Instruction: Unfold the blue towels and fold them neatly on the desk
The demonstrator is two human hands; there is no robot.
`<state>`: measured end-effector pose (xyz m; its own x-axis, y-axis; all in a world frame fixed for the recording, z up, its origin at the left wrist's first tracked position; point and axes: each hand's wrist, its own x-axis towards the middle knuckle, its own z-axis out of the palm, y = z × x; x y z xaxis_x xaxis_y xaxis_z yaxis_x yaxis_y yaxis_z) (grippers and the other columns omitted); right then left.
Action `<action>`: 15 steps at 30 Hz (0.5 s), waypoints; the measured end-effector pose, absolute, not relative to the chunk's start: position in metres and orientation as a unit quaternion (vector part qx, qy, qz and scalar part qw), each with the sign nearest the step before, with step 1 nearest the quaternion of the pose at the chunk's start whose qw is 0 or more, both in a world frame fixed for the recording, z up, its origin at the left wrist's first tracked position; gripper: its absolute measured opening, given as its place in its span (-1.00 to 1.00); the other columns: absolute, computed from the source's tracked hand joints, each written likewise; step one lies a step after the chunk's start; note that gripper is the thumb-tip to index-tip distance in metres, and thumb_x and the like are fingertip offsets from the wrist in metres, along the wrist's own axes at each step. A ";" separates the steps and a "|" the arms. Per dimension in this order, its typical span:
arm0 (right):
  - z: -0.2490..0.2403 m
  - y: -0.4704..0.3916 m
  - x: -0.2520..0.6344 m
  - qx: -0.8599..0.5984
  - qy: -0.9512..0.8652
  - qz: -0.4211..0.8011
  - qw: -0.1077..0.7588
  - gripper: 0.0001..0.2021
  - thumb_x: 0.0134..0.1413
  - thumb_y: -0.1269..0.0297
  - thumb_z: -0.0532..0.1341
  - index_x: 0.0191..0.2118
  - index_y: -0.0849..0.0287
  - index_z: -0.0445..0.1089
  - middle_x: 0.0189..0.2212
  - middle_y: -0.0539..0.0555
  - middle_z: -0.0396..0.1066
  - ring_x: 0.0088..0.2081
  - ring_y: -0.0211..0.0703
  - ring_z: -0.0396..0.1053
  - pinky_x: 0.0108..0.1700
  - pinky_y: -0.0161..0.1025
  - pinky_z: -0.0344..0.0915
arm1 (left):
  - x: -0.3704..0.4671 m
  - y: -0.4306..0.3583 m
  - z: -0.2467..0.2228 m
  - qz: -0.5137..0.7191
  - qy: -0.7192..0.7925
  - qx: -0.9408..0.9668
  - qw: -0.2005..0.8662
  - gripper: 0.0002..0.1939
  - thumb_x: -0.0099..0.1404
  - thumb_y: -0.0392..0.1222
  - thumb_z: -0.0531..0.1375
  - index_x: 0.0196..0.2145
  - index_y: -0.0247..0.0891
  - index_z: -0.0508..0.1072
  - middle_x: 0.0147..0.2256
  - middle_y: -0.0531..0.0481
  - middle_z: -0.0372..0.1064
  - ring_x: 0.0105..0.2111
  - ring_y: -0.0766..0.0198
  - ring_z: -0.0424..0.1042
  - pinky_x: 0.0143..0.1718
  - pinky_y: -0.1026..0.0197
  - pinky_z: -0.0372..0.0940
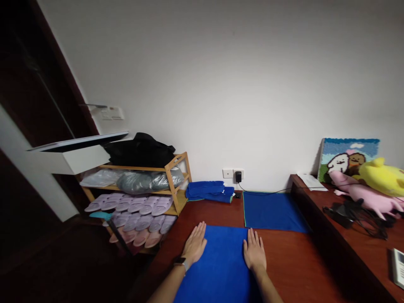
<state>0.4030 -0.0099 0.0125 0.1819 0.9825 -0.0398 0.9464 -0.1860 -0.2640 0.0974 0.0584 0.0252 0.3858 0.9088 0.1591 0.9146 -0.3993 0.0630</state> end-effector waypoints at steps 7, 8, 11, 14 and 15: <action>0.013 -0.010 0.404 -0.758 -0.639 0.100 0.079 -0.33 0.37 0.05 -0.28 0.48 0.24 -0.15 0.49 0.02 -0.24 0.49 -0.05 -0.30 0.47 -0.01 -0.30 | 0.236 0.028 0.011 -0.140 -0.426 -0.893 -0.043 -0.25 0.45 -0.15 -0.12 0.47 -0.24 -0.38 0.47 -0.07 -0.26 0.46 0.12 -0.22 0.45 -0.08 -0.11; 0.013 -0.010 0.405 -0.755 -0.644 0.098 0.072 -0.33 0.37 0.06 -0.28 0.48 0.23 -0.14 0.49 0.01 -0.25 0.49 -0.05 -0.31 0.47 -0.01 -0.30 | 0.253 0.025 0.007 -0.140 -0.426 -0.892 -0.057 -0.28 0.46 -0.15 -0.16 0.47 -0.25 -0.37 0.47 -0.08 -0.23 0.46 0.12 -0.21 0.45 -0.09 -0.10; 0.013 -0.009 0.406 -0.750 -0.653 0.091 0.055 -0.34 0.36 0.08 -0.27 0.48 0.22 -0.14 0.49 0.00 -0.26 0.49 -0.05 -0.32 0.46 -0.01 -0.30 | 0.278 0.021 -0.003 -0.129 -0.437 -0.886 -0.083 -0.33 0.48 -0.15 -0.25 0.48 -0.27 -0.30 0.46 -0.09 -0.17 0.46 0.13 -0.20 0.45 -0.11 -0.09; 0.014 -0.009 0.405 -0.759 -0.642 0.094 0.063 -0.33 0.37 0.06 -0.29 0.48 0.25 -0.18 0.49 0.02 -0.26 0.49 -0.05 -0.31 0.47 -0.01 -0.30 | 0.257 0.028 -0.003 -0.105 -0.449 -0.884 -0.071 -0.30 0.45 -0.13 -0.18 0.48 -0.26 -0.22 0.46 -0.06 -0.19 0.46 0.14 -0.20 0.45 -0.08 -0.11; 0.015 -0.009 0.404 -0.761 -0.638 0.096 0.067 -0.32 0.37 0.05 -0.30 0.48 0.25 -0.18 0.49 0.02 -0.25 0.49 -0.06 -0.30 0.47 -0.01 -0.30 | 0.242 0.032 -0.001 -0.096 -0.460 -0.880 -0.064 -0.29 0.44 -0.12 -0.15 0.48 -0.26 -0.19 0.47 -0.05 -0.19 0.46 0.15 -0.20 0.45 -0.06 -0.12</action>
<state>0.4041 -0.0093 0.0154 0.1676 0.9840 -0.0602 0.9583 -0.1770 -0.2242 0.2422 0.0318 -0.0010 0.5579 0.8225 0.1106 0.7977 -0.5683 0.2019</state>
